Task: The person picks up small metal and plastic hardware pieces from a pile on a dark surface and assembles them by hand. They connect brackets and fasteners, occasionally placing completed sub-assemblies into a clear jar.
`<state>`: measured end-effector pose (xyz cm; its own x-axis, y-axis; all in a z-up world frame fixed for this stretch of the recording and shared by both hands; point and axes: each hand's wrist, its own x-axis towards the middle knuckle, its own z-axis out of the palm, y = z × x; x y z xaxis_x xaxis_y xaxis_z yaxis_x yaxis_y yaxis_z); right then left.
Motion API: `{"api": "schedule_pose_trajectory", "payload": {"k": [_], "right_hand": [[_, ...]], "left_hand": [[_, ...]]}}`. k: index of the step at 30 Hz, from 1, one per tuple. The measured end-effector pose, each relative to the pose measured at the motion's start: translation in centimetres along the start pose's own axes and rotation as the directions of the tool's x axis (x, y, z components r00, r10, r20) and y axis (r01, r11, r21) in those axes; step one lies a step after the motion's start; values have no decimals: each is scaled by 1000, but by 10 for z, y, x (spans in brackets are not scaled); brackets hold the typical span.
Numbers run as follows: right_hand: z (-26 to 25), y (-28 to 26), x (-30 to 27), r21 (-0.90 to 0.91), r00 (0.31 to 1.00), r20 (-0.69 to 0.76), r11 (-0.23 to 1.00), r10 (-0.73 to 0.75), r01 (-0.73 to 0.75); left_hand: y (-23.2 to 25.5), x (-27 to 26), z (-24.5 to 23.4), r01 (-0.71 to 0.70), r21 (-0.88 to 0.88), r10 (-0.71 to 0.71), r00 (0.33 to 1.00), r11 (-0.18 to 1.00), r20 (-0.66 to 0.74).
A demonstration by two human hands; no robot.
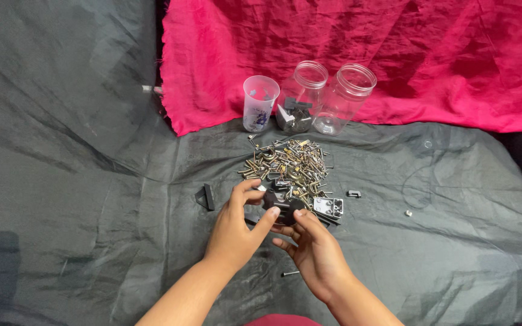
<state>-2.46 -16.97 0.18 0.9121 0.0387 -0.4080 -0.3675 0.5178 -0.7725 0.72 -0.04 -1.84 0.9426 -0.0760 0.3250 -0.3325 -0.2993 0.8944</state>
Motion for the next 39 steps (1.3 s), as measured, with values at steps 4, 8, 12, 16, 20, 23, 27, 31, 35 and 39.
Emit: {"api": "schedule_pose_trajectory", "payload": {"k": [4,8,12,16,20,23,27,31,35,39], "right_hand": [[4,-3,-3,-18,997,74,1000,9,-8],[5,-4,-4,47,995,93,998,45,-50],[4,-4,-4,79,996,72,995,61,-67],[4,-4,-4,64,995,85,996,50,-56],[5,-3,-4,79,997,68,996,41,-46],[5,-2,-4,92,997,67,995,30,-36],[6,-3,-2,99,997,77,995,12,-20],[8,-1,-2,136,994,107,991,-13,-1],[8,-2,-2,53,999,1,997,48,-48],[5,1,-1,0,999,29,999,45,-45]], "left_hand": [[5,2,-4,69,-22,-68,997,997,35],[7,3,-6,253,4,-252,961,967,118],[5,5,-4,-117,5,117,992,993,44],[5,5,-3,20,-5,-20,996,1000,81],[9,7,-5,111,60,-114,992,992,59],[12,7,-7,204,59,-207,977,977,54],[14,7,-6,303,26,-304,951,953,57],[12,2,-5,4,-33,-1,996,999,92],[10,-1,0,-70,-58,79,979,996,186],[7,0,3,196,-106,-162,950,975,267]]}}
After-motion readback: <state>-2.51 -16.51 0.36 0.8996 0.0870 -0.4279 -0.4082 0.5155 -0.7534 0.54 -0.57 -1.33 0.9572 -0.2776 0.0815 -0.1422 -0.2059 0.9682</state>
